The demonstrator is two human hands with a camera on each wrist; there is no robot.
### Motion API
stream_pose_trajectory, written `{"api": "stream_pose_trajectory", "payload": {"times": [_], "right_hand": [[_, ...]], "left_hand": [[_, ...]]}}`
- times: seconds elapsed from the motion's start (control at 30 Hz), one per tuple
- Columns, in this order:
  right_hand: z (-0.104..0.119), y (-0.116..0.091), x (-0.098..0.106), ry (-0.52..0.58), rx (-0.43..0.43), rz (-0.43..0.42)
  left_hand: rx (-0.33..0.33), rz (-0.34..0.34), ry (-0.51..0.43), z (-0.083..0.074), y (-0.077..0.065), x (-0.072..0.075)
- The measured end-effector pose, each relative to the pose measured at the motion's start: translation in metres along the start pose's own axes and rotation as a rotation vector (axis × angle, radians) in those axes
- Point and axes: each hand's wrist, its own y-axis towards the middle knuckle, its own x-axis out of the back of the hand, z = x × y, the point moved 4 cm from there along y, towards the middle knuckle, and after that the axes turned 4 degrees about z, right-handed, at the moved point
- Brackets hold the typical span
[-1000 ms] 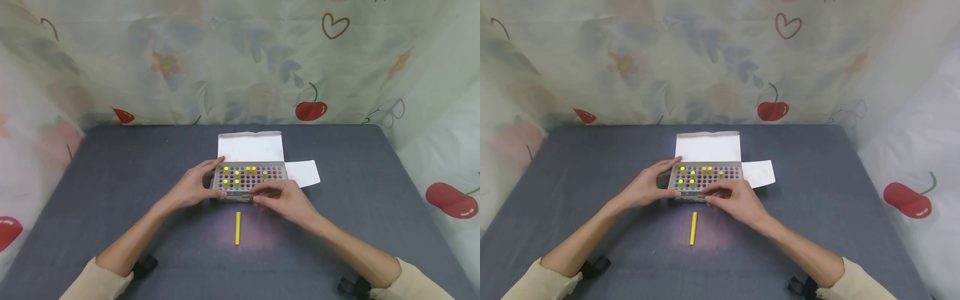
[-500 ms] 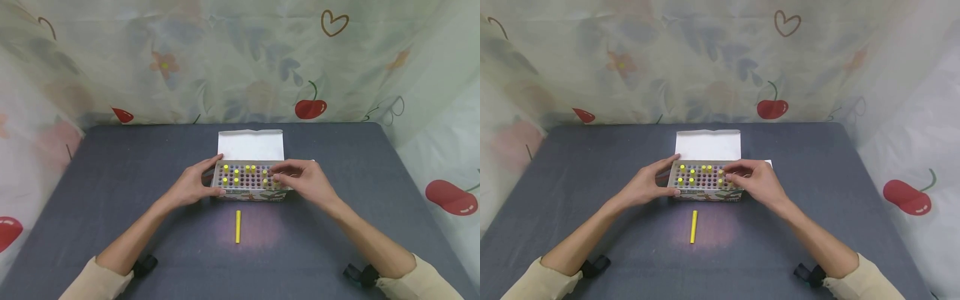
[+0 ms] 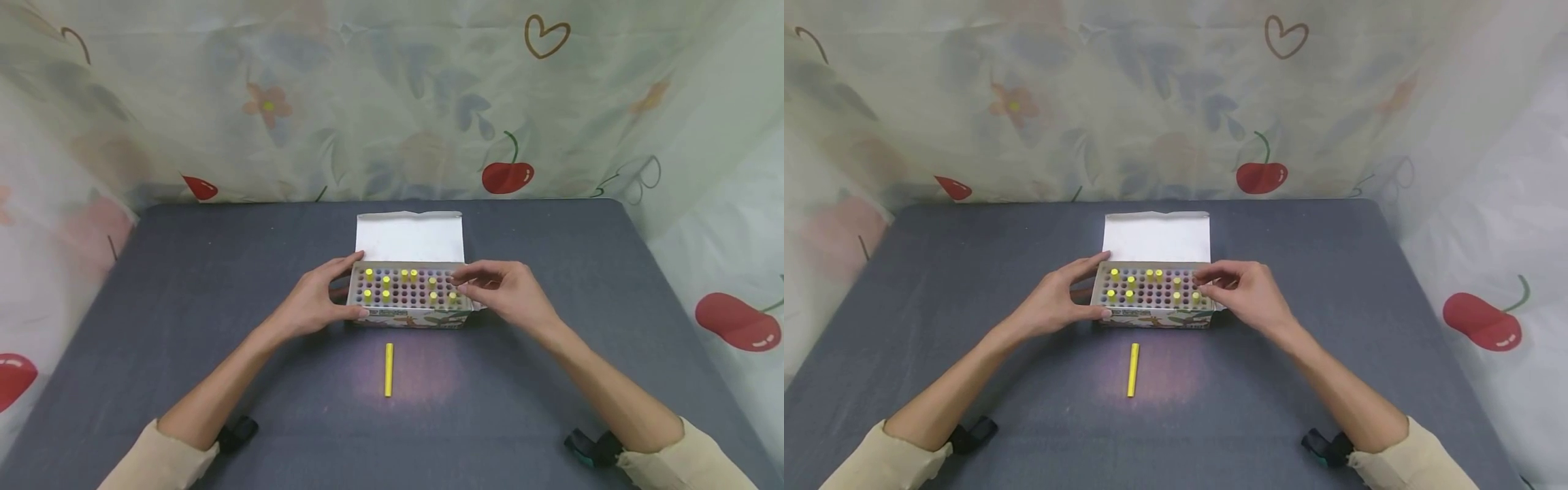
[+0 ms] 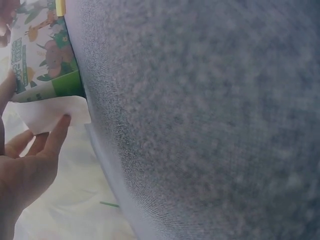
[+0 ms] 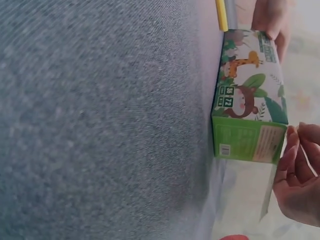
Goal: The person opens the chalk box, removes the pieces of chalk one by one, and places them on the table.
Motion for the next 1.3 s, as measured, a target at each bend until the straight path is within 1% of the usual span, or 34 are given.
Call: {"api": "stream_pose_trajectory", "payload": {"times": [0.13,0.37,0.77,0.87,1.13,1.3], "right_hand": [[-0.003,0.001,-0.002,-0.051,0.016,0.021],[-0.008,0.002,-0.006,-0.179,0.04,0.036],[-0.006,0.001,-0.008,-0.27,0.076,0.069],[-0.004,0.002,-0.01,-0.293,0.087,0.063],[-0.001,0.002,-0.014,-0.409,0.163,0.01],[0.001,0.002,-0.014,-0.459,0.21,-0.006]], "left_hand": [[0.005,-0.001,0.004,0.0,0.0,0.0],[0.009,-0.006,0.014,0.0,0.001,0.0],[0.012,-0.004,0.002,0.0,0.002,0.0],[0.017,-0.007,-0.003,0.0,0.001,0.001],[0.027,0.005,-0.006,0.0,0.001,0.0],[0.028,0.01,0.001,0.0,0.0,0.001]]}}
